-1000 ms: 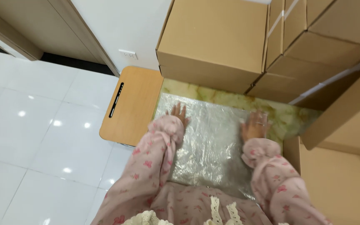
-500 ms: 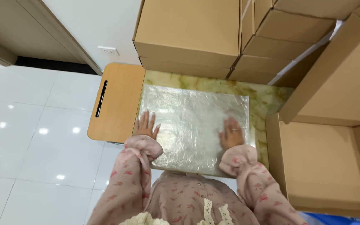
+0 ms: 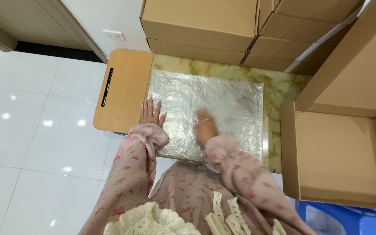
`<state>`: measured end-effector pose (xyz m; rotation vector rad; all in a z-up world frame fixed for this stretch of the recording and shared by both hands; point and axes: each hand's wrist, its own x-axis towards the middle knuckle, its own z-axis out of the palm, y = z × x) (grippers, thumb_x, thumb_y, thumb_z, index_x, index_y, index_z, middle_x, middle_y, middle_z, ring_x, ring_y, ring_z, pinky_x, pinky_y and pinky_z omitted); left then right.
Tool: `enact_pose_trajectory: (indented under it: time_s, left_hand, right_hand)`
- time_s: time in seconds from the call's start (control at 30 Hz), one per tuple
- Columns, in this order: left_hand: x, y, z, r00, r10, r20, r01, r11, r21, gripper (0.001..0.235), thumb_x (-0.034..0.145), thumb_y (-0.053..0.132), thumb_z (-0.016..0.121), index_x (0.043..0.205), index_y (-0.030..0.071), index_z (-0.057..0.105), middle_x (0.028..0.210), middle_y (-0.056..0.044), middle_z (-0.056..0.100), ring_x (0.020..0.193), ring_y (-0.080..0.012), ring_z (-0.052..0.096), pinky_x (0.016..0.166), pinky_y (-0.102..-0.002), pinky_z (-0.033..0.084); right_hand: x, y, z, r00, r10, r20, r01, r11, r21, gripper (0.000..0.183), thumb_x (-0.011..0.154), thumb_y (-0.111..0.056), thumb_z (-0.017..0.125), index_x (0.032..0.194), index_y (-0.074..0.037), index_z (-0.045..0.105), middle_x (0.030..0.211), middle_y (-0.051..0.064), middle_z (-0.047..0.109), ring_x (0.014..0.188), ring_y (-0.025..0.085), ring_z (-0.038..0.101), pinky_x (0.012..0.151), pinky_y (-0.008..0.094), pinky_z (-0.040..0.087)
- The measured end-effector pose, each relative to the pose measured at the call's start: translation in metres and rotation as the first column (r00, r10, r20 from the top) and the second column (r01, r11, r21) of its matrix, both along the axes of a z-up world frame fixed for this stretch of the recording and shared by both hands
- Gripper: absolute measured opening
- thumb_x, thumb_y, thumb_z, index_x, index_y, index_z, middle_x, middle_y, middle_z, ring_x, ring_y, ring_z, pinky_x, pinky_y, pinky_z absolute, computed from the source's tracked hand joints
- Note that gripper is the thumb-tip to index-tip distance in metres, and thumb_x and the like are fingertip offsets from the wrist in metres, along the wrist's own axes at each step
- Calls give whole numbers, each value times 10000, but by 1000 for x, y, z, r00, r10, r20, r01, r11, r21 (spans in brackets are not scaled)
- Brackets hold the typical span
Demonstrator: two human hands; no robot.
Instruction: The person unpacks a gray item from a plastic bag and places it on a table. They then unwrap a white ribbon from a cardboard box, open the box, and remove an orange item wrapped in plastic. Finally, they place a sheet of bubble wrap on the table and close the cardboard box.
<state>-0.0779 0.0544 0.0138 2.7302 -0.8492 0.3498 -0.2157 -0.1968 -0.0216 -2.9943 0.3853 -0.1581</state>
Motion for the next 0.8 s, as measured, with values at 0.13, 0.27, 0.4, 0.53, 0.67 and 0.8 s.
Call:
enact_pose_trajectory:
  time_s: [0.13, 0.27, 0.4, 0.53, 0.67, 0.8]
  left_hand:
    - [1, -1, -4, 1000, -7, 9, 7, 999, 35, 634, 1046, 542, 419, 1565, 177, 412, 1656, -216, 271, 1544, -391, 215, 1245, -512, 195]
    - [-4, -2, 11, 1000, 2, -21, -2, 999, 35, 617, 1056, 544, 413, 1538, 161, 458, 1665, -205, 272, 1546, -374, 225, 1252, -515, 167]
    - [-2, -6, 20, 999, -19, -41, 21, 999, 38, 628, 1062, 546, 393, 1548, 152, 444, 1663, -211, 271, 1547, -376, 218, 1252, -525, 157]
    - [-8, -8, 14, 994, 28, -106, -21, 997, 68, 662, 1053, 589, 358, 1578, 187, 387, 1675, -185, 247, 1556, -349, 198, 1258, -549, 121]
    - [-36, -55, -30, 855, 504, -124, -364, 752, 549, 713, 1044, 657, 186, 1654, 319, 38, 1719, -60, -64, 1577, -255, -27, 1258, -483, -78]
    - [-154, -162, -32, 893, 262, -366, -42, 858, 511, 695, 1050, 622, 214, 1639, 325, -5, 1709, -12, -110, 1566, -209, -90, 1248, -519, -101]
  right_hand:
    - [-13, 41, 45, 949, 308, -62, -279, 918, 280, 649, 1020, -383, 456, 1599, -155, 271, 1671, 146, 218, 1528, 354, 224, 1213, 530, 190]
    - [-88, -31, 60, 941, 100, -325, -34, 979, 202, 694, 1030, -517, 339, 1629, -234, 133, 1701, 90, 65, 1555, 300, 89, 1244, 482, 79]
    - [-166, -98, 59, 861, -245, -445, 266, 964, -15, 727, 1014, -592, 257, 1633, -276, 41, 1718, 65, -74, 1570, 269, -26, 1252, 441, 25]
    - [-185, -99, 44, 935, -218, -281, 214, 976, -45, 677, 1028, -571, 227, 1629, -299, 75, 1719, 53, -39, 1567, 276, -5, 1256, 479, 1]
    - [-182, -96, 47, 952, -211, -222, 207, 978, -42, 649, 1043, -554, 225, 1625, -285, 124, 1724, 40, -16, 1573, 274, 10, 1257, 487, 36]
    - [-184, -97, 43, 956, -212, -201, 210, 977, -29, 653, 1038, -578, 224, 1624, -305, 130, 1726, 29, -8, 1575, 269, 16, 1262, 504, 39]
